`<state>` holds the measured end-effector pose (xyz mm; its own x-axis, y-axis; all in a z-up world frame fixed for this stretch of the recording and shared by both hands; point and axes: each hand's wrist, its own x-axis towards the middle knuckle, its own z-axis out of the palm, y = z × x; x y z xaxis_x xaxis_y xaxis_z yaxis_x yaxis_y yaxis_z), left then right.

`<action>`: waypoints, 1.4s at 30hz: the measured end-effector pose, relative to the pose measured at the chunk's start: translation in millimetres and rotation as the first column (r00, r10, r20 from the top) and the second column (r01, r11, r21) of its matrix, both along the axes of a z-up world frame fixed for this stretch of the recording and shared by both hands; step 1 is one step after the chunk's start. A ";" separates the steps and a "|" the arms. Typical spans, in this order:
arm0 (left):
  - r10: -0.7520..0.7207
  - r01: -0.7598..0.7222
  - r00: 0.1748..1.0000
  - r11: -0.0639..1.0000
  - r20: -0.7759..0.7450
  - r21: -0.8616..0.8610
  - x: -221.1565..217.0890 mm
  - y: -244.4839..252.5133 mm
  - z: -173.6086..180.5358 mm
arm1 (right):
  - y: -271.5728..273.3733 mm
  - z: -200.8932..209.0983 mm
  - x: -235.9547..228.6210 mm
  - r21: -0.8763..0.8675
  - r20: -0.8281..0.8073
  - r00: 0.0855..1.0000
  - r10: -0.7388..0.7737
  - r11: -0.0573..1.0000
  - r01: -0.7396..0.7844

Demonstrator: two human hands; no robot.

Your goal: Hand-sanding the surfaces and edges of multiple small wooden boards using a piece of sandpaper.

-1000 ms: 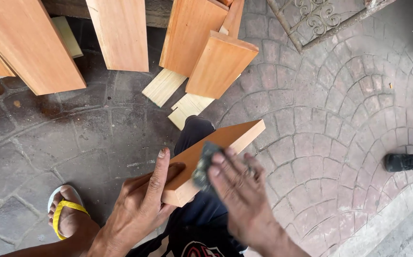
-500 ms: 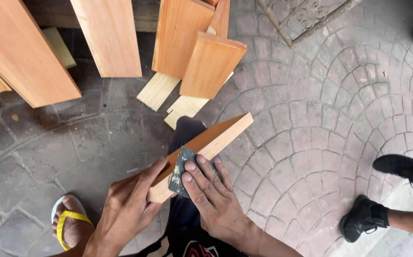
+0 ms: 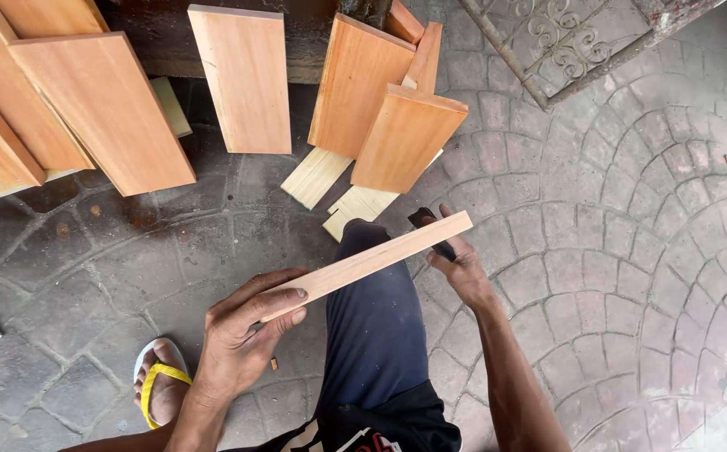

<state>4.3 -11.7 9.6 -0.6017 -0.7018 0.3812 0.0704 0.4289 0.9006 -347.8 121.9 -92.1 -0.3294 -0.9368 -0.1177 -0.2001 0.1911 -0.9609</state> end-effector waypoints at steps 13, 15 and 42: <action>0.245 -0.209 0.958 0.952 0.146 -0.225 51.4 -42.2 36.4 | -26.9 152.8 32.4 -0.685 -0.018 0.997 0.070 0.726 -0.063; 0.333 -0.130 0.885 0.849 0.327 -0.512 51.6 -47.1 38.0 | -34.6 177.1 45.0 -0.610 -0.323 0.946 0.023 0.759 -0.227; 0.103 -0.105 0.994 0.935 -0.024 -0.338 -31.6 14.6 51.3 | 6.0 195.3 74.3 -0.417 -0.198 0.935 -0.294 0.888 0.191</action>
